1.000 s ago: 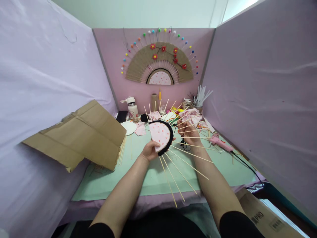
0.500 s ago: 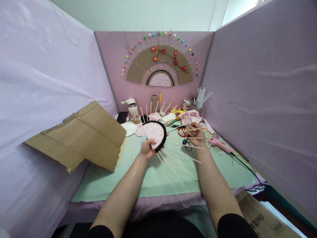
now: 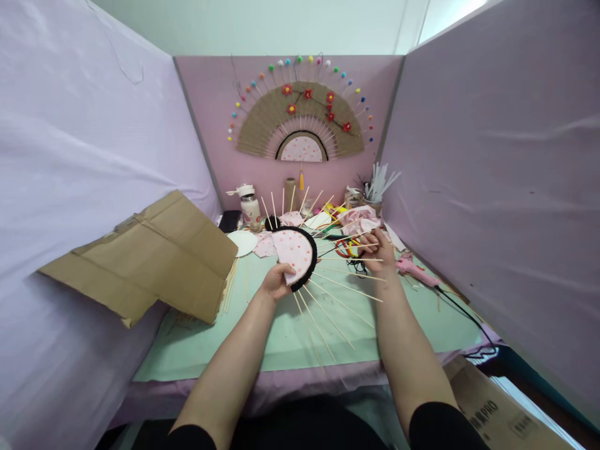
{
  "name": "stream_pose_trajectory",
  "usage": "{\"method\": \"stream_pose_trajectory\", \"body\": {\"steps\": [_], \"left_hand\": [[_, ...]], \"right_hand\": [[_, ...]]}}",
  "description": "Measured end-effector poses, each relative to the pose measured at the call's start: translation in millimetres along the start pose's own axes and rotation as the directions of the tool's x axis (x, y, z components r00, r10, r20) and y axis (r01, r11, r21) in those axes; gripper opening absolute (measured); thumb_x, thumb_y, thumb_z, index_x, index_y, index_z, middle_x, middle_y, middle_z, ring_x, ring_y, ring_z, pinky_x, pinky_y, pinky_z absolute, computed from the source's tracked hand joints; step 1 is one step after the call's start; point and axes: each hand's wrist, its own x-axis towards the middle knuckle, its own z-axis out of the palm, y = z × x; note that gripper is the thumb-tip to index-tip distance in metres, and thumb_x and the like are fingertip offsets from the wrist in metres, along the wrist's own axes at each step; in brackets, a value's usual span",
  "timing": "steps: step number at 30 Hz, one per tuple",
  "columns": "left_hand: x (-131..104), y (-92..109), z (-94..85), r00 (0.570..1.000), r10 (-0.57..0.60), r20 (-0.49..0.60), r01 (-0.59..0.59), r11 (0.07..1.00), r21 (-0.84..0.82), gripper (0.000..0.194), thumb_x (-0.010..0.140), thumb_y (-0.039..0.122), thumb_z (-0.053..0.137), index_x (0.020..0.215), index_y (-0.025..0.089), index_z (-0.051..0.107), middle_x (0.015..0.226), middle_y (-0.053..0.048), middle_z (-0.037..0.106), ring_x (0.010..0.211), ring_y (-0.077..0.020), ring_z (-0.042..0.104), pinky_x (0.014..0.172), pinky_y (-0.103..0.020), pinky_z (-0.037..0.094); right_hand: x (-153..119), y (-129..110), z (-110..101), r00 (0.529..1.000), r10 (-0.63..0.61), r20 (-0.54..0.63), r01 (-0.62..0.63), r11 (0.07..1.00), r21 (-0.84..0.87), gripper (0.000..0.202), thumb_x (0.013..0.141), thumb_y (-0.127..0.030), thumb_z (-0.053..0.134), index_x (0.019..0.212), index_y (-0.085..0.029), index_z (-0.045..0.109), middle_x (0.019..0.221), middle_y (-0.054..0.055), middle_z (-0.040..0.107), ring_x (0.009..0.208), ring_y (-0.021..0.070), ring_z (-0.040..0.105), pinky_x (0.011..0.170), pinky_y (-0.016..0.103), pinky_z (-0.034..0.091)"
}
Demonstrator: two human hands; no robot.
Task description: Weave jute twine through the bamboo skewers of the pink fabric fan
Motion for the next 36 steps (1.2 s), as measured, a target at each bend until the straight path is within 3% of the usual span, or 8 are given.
{"method": "stream_pose_trajectory", "body": {"steps": [3, 6, 10, 15, 19, 22, 31, 36], "left_hand": [[-2.8, -0.9, 2.5, 1.0, 0.003, 0.024, -0.004, 1.0, 0.02, 0.076, 0.052, 0.005, 0.049, 0.128, 0.007, 0.047, 0.109, -0.02, 0.066, 0.091, -0.0295, 0.066, 0.076, -0.04, 0.053], [-5.2, -2.2, 4.9, 0.998, -0.031, 0.045, 0.03, 0.999, 0.036, 0.078, 0.051, 0.003, 0.05, 0.129, 0.007, 0.047, 0.108, -0.02, 0.066, 0.093, -0.0307, 0.065, 0.077, -0.041, 0.053], [-6.5, -4.5, 5.4, 0.995, -0.034, 0.094, 0.031, 0.999, 0.037, 0.078, 0.05, 0.003, 0.051, 0.128, 0.008, 0.048, 0.108, -0.019, 0.066, 0.098, -0.0331, 0.063, 0.082, -0.045, 0.05], [-5.8, -5.8, 0.6, 0.995, -0.033, 0.099, 0.028, 0.998, 0.051, 0.066, 0.057, 0.01, 0.056, 0.123, 0.005, 0.053, 0.108, -0.021, 0.066, 0.101, -0.0347, 0.062, 0.086, -0.043, 0.049], [-5.0, -5.3, -0.1, 0.999, -0.025, 0.043, 0.023, 0.999, 0.048, 0.054, 0.067, 0.018, 0.058, 0.119, 0.003, 0.055, 0.103, -0.021, 0.068, 0.095, -0.0306, 0.065, 0.081, -0.037, 0.051], [-5.3, -4.6, 2.6, 1.0, 0.016, 0.006, -0.016, 0.998, 0.053, 0.053, 0.064, 0.014, 0.058, 0.116, 0.003, 0.057, 0.1, -0.02, 0.069, 0.091, -0.0288, 0.066, 0.079, -0.035, 0.053], [-10.3, -3.1, 3.2, 0.997, 0.073, -0.009, -0.073, 0.997, 0.008, 0.073, 0.05, 0.01, 0.055, 0.123, 0.009, 0.052, 0.099, -0.018, 0.069, 0.096, -0.0368, 0.063, 0.078, -0.052, 0.051], [-12.1, -3.2, 6.6, 0.996, 0.089, 0.009, -0.089, 0.996, -0.008, 0.078, 0.047, 0.01, 0.053, 0.124, 0.01, 0.051, 0.103, -0.018, 0.068, 0.098, -0.0381, 0.062, 0.077, -0.052, 0.051]], "right_hand": [[7.4, 6.6, -4.6, 0.991, 0.093, -0.096, -0.094, 0.996, -0.004, 0.021, 0.082, -0.016, 0.061, 0.066, -0.019, 0.047, 0.051, -0.008, 0.052, 0.041, 0.0022, 0.05, 0.037, 0.008, 0.044], [12.3, 15.1, -6.7, 0.975, 0.101, -0.197, -0.115, 0.992, -0.06, 0.011, 0.081, -0.014, 0.061, 0.075, -0.019, 0.054, 0.065, -0.004, 0.065, 0.056, 0.0054, 0.063, 0.048, 0.011, 0.053], [12.4, 27.7, -4.4, 0.983, 0.108, -0.147, -0.13, 0.98, -0.148, 0.007, 0.078, -0.016, 0.063, 0.081, -0.02, 0.058, 0.084, 0.001, 0.072, 0.077, 0.0123, 0.069, 0.058, 0.018, 0.059], [8.6, 42.1, 4.5, 0.988, 0.115, -0.102, -0.13, 0.978, -0.164, 0.011, 0.075, -0.016, 0.067, 0.079, -0.02, 0.057, 0.087, 0.002, 0.072, 0.088, 0.0165, 0.069, 0.064, 0.022, 0.06], [4.9, 48.0, 12.5, 0.99, 0.096, -0.099, -0.112, 0.98, -0.164, 0.01, 0.075, -0.016, 0.067, 0.077, -0.02, 0.058, 0.087, 0.003, 0.073, 0.089, 0.017, 0.069, 0.069, 0.022, 0.06], [2.6, 48.4, 15.9, 0.991, 0.083, -0.107, -0.1, 0.981, -0.166, 0.009, 0.076, -0.016, 0.065, 0.074, -0.02, 0.057, 0.087, 0.004, 0.073, 0.088, 0.0158, 0.069, 0.069, 0.02, 0.06], [1.5, 47.7, 16.7, 0.991, 0.078, -0.109, -0.095, 0.982, -0.163, 0.012, 0.073, -0.014, 0.067, 0.072, -0.02, 0.057, 0.088, 0.003, 0.072, 0.091, 0.017, 0.068, 0.069, 0.022, 0.06], [2.6, 47.0, 15.5, 0.989, 0.09, -0.115, -0.107, 0.983, -0.151, 0.008, 0.078, -0.013, 0.063, 0.074, -0.018, 0.057, 0.087, 0.005, 0.072, 0.086, 0.0152, 0.069, 0.066, 0.02, 0.059]]}}
